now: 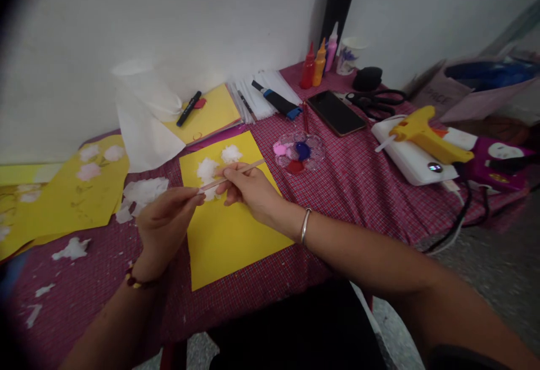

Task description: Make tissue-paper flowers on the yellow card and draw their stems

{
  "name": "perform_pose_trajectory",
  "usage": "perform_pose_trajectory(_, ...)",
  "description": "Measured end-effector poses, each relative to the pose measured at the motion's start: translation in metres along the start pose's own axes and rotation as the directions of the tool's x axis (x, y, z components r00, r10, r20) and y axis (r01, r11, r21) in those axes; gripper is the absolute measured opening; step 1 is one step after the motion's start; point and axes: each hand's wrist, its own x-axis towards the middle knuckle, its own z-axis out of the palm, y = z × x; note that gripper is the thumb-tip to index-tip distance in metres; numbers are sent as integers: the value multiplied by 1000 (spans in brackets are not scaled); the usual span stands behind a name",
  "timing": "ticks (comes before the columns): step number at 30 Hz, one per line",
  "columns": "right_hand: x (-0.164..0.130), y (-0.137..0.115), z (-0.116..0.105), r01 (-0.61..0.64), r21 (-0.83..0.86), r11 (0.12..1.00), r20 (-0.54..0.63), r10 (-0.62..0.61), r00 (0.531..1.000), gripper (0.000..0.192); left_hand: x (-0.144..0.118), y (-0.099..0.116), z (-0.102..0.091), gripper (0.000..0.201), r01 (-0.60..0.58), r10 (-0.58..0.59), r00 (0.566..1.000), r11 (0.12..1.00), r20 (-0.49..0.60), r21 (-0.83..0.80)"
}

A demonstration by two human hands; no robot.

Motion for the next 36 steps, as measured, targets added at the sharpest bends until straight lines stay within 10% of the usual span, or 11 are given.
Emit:
perform_pose_trajectory(2, -1, -1, 1, -50, 35, 998, 48, 48, 998, 23, 0, 3, -3, 8, -72, 71, 997, 996, 11, 57)
perform_pose_trajectory(5, -3, -9, 3, 18, -61, 998, 130, -10, 991, 28, 5, 7, -7, 3, 173, -168, 985, 961, 41, -217)
perform_pose_trajectory(8, -4, -19, 5, 171, -183, 968, 219, -129, 967, 23, 15, 7, -11, 10, 506, -413, 862, 724, 293, -468)
perform_pose_trajectory(11, -3, -18, 7, 203, -220, 954, 257, -144, 956, 15, 20, 5, -10, 12, 602, -462, 798, 641, 387, -476)
perform_pose_trajectory(17, 7, 0, 4, -77, 74, 994, 102, 70, 992, 20, 13, 7, -5, 15, 96, -83, 995, 954, 56, -286)
perform_pose_trajectory(28, 20, -10, -13, 35, -385, 922, 78, -5, 997, 22, 23, -35, -15, 16, 10, -151, 906, 942, 396, 334)
perform_pose_trajectory(36, 16, 3, -8, 86, -522, 848, 112, -32, 993, 18, 21, -47, 1, 11, -87, -43, 948, 919, 316, 385)
